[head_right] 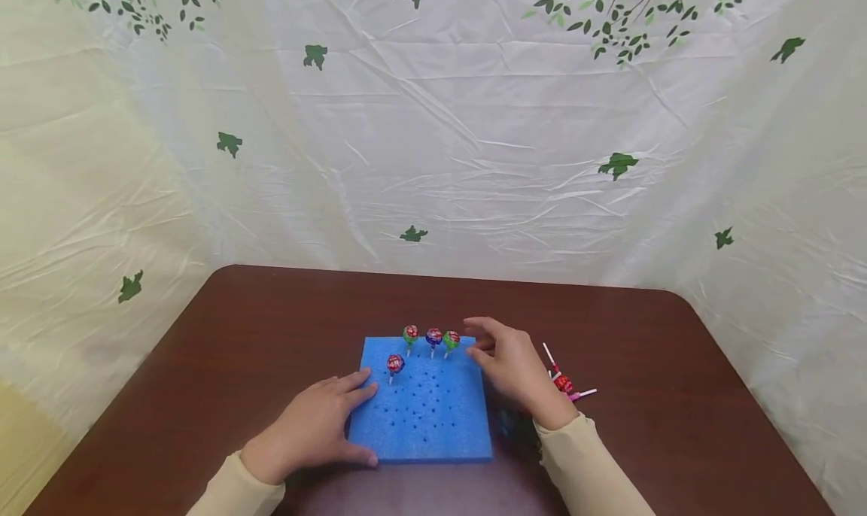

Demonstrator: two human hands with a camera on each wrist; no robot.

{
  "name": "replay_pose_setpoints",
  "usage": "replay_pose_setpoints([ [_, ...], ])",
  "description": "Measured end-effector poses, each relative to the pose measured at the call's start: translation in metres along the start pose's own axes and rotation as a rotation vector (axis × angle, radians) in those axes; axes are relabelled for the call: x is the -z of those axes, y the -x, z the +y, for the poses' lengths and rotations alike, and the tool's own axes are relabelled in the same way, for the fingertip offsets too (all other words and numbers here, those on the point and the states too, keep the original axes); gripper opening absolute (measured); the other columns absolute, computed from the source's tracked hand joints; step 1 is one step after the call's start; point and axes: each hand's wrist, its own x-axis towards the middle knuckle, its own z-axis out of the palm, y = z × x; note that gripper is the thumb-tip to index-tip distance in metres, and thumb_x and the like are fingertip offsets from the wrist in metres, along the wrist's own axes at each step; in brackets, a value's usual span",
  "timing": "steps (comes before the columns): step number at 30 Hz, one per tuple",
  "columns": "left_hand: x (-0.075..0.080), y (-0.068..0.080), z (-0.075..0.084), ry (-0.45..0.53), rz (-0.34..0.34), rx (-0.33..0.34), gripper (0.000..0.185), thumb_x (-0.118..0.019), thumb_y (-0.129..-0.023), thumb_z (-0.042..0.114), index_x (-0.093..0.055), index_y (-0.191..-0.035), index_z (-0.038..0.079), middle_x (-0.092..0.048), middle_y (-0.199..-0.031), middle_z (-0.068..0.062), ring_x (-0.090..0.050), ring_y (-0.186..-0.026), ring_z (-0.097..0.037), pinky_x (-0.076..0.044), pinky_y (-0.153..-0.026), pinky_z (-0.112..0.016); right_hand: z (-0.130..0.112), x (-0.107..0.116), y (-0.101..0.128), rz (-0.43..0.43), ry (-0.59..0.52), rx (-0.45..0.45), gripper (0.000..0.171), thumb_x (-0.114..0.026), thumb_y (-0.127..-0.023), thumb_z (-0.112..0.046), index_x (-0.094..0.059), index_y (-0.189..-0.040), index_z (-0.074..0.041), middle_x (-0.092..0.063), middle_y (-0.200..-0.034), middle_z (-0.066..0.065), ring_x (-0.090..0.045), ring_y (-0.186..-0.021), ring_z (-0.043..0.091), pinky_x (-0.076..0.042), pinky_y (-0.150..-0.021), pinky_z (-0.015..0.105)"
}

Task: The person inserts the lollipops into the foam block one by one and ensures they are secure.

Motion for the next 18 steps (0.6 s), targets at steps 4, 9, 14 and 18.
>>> replay_pose_setpoints([
  [4, -0.001, 0.0, 0.0, -0.002, -0.002, 0.006, 0.099, -0.076, -0.067, 0.073, -0.06, -0.139, 0.007, -0.05, -0.147, -0.015, -0.047, -0.134, -0.029, -0.041, -0.106, -0.047, 0.005, 0.003, 0.007, -0.012, 0.013, -0.015, 0.043, -0.075, -0.088, -0.004, -0.063, -0.13, -0.004, -0.07, -0.116, 0.011, -0.07, -0.091, 0.019, -0.059, -0.076, 0.037],
  [9, -0.002, 0.0, -0.001, -0.006, -0.002, 0.004, 0.099, -0.076, -0.067, 0.074, -0.06, -0.139, 0.007, -0.05, -0.147, -0.014, -0.047, -0.134, -0.029, -0.041, -0.106, -0.047, 0.013, 0.011, 0.016, -0.033, 0.013, -0.034, 0.041, -0.074, -0.09, -0.004, -0.063, -0.129, -0.004, -0.07, -0.114, 0.009, -0.069, -0.092, 0.019, -0.058, -0.076, 0.037],
  [14, -0.001, 0.0, 0.0, -0.006, -0.002, 0.004, 0.099, -0.076, -0.067, 0.074, -0.06, -0.139, 0.007, -0.05, -0.147, -0.015, -0.047, -0.134, -0.029, -0.041, -0.106, -0.047, 0.017, 0.022, 0.025, -0.081, 0.04, -0.037, 0.037, -0.073, -0.09, -0.005, -0.065, -0.126, -0.005, -0.071, -0.11, 0.007, -0.069, -0.09, 0.016, -0.058, -0.075, 0.035],
  [18, -0.001, 0.0, 0.0, -0.002, -0.004, 0.007, 0.099, -0.076, -0.067, 0.073, -0.06, -0.139, 0.007, -0.05, -0.147, -0.015, -0.048, -0.134, -0.029, -0.041, -0.106, -0.047, 0.019, 0.03, 0.03, -0.122, 0.061, -0.011, 0.035, -0.074, -0.09, -0.003, -0.066, -0.124, -0.004, -0.071, -0.109, 0.007, -0.069, -0.089, 0.014, -0.058, -0.075, 0.032],
])
